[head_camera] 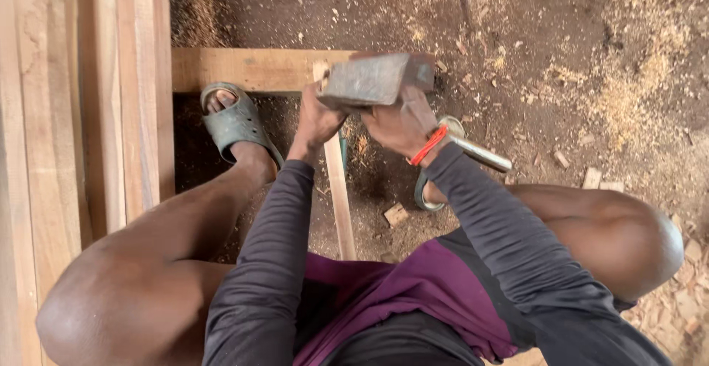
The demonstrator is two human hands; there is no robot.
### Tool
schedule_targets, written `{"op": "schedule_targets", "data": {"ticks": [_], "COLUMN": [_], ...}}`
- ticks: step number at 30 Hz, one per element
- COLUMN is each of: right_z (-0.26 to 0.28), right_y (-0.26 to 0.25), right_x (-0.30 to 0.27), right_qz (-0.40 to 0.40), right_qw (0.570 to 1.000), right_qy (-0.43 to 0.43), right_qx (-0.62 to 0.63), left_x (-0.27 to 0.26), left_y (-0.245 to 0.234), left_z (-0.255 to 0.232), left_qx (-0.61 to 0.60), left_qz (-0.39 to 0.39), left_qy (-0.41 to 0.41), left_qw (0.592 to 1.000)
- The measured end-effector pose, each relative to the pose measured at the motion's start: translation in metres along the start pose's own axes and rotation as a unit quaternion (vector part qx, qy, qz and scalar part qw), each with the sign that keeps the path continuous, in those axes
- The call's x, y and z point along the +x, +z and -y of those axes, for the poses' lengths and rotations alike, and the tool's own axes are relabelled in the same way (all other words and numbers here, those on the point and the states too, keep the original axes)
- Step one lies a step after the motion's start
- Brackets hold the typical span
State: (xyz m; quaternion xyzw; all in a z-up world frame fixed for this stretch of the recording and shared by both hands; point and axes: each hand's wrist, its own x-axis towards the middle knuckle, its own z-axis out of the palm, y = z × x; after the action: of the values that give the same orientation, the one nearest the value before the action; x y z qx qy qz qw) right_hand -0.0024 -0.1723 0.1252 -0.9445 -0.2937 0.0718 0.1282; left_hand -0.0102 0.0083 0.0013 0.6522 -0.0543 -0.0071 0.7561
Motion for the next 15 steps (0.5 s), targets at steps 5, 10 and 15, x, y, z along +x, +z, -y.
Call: {"op": "schedule_targets", "data": {"ticks": [5,10,15], "right_z": [0.002,0.006,-0.003], "right_y": [-0.025,0.007,0.056], "right_x": [-0.009,0.006,-0.022], "right_qz": [-0.209,0.236,-0.099], "right_qw": [0.925,0.95,0.983], "right_qy": [-0.136,0.205,-0.068], "right_qx": [-0.287,0.001,0.141], "left_x": [-0.004,-0.014,-0.026], "left_y": [0.002,0.001,-0.008], "left_z": [-0.001,0.048,0.12], "left_qx": [0.087,-0.046,-0.019], "left_qz": [-0.013,-0.031,-0.046], "left_qy": [-0.128,-0.237,-0.158], "left_qw": [0.988,0.97,0.986]}}
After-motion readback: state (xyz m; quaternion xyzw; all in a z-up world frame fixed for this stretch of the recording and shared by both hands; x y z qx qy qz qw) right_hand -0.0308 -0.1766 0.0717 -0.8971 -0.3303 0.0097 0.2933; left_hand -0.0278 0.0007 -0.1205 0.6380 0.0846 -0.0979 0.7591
